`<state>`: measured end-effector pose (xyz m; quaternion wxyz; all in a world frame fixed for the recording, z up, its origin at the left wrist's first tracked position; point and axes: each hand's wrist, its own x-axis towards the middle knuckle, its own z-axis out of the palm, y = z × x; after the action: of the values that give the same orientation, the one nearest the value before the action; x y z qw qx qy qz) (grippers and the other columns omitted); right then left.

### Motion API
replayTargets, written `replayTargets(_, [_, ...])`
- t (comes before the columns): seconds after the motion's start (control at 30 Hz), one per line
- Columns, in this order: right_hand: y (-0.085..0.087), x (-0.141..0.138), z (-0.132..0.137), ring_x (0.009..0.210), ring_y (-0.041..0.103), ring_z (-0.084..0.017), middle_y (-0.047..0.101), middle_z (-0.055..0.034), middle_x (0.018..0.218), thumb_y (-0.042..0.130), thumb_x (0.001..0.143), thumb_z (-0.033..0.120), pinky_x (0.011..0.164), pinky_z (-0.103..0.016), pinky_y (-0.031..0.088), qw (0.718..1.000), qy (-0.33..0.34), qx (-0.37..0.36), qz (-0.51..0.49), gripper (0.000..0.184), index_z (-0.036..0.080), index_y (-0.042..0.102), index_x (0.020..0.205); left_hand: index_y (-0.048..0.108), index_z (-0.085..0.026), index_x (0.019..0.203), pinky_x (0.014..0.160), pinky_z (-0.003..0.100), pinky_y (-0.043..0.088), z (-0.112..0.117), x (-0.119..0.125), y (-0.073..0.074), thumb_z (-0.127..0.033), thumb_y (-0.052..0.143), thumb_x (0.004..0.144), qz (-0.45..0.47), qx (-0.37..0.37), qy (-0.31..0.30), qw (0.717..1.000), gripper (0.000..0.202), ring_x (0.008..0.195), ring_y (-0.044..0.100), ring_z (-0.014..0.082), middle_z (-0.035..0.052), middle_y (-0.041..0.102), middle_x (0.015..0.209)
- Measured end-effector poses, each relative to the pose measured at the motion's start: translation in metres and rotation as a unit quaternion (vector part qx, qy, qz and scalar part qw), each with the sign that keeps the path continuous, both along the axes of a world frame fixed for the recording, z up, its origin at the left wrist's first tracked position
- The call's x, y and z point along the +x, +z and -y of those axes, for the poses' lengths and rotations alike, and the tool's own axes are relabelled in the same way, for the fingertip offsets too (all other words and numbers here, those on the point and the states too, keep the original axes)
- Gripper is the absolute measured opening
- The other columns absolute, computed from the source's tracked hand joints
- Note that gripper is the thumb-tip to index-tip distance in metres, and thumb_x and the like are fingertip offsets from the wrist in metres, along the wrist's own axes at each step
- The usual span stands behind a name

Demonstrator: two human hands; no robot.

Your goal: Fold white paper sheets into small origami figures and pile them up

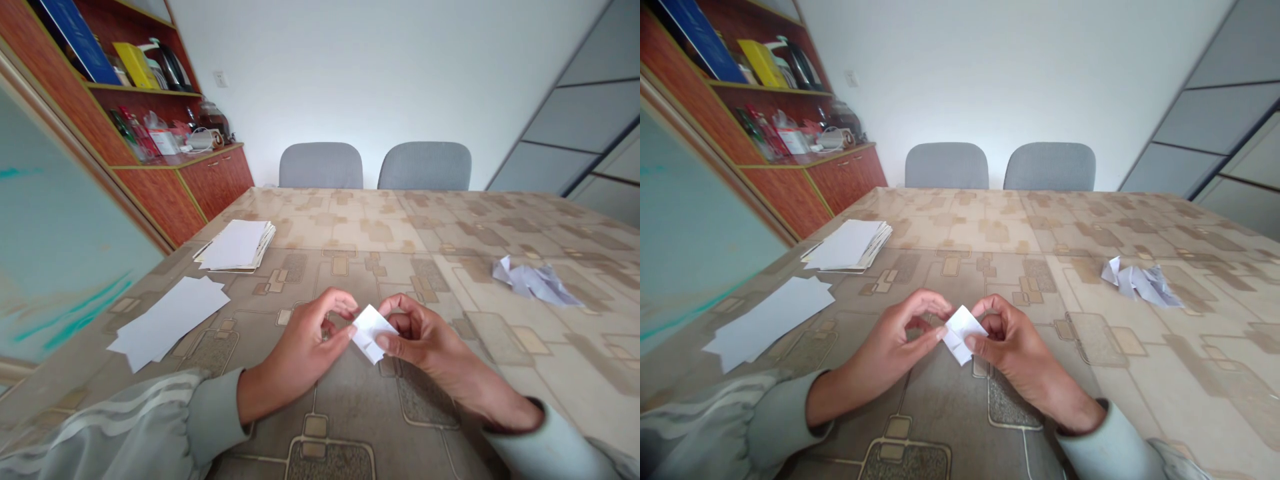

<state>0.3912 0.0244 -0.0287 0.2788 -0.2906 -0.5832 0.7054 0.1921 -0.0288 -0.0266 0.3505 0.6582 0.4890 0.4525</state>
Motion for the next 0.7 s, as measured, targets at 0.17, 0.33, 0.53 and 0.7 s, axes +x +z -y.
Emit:
replayTargets(0.17, [0.003, 0.001, 0.000, 0.057, 0.051, -0.007, 0.063, 0.0033, 0.070, 0.079, 0.073, 0.036, 0.054, -0.019, 0.036, 0.998, 0.018, -0.068, 0.005, 0.041, 0.019, 0.049, 0.096, 0.062, -0.021, 0.094, 0.087, 0.033, 0.046, 0.009, -0.004, 0.015, -0.023, 0.072, 0.081, -0.236, 0.183, -0.064, 0.952, 0.017, 0.102, 0.056, 0.0203, 0.0056, 0.059, 0.113])
replayTargets(0.33, [0.001, 0.000, 0.002, 0.056, 0.050, -0.008, 0.060, 0.0047, 0.068, 0.078, 0.072, 0.041, 0.053, -0.020, 0.038, 0.997, 0.021, -0.065, 0.038, 0.046, 0.020, 0.048, 0.100, 0.064, -0.018, 0.087, 0.071, 0.026, 0.044, 0.011, -0.006, 0.010, -0.017, 0.055, 0.095, -0.323, 0.282, -0.082, 0.900, 0.012, 0.080, 0.055, 0.0145, 0.0039, 0.064, 0.095])
replayTargets(0.53, [-0.002, 0.000, 0.000, 0.057, 0.048, -0.014, 0.055, 0.0027, 0.067, 0.059, 0.086, 0.040, 0.053, -0.027, 0.038, 0.966, -0.093, 0.176, 0.163, 0.023, 0.021, 0.051, 0.096, 0.064, -0.013, 0.082, 0.064, 0.026, 0.043, 0.008, -0.005, 0.002, -0.012, 0.047, 0.097, -0.341, 0.306, -0.068, 0.886, 0.023, 0.070, 0.053, 0.0144, 0.0047, 0.064, 0.077])
replayTargets(0.7, [0.010, 0.002, 0.006, 0.075, 0.055, -0.015, 0.061, 0.0001, 0.082, 0.057, 0.077, 0.006, 0.067, -0.027, 0.041, 0.903, -0.015, 0.375, 0.210, 0.018, 0.022, 0.062, 0.084, 0.060, -0.015, 0.073, 0.059, 0.027, 0.040, 0.014, -0.004, -0.007, -0.012, 0.043, 0.097, -0.401, 0.292, -0.066, 0.866, 0.030, 0.065, 0.051, 0.0146, 0.0031, 0.060, 0.073])
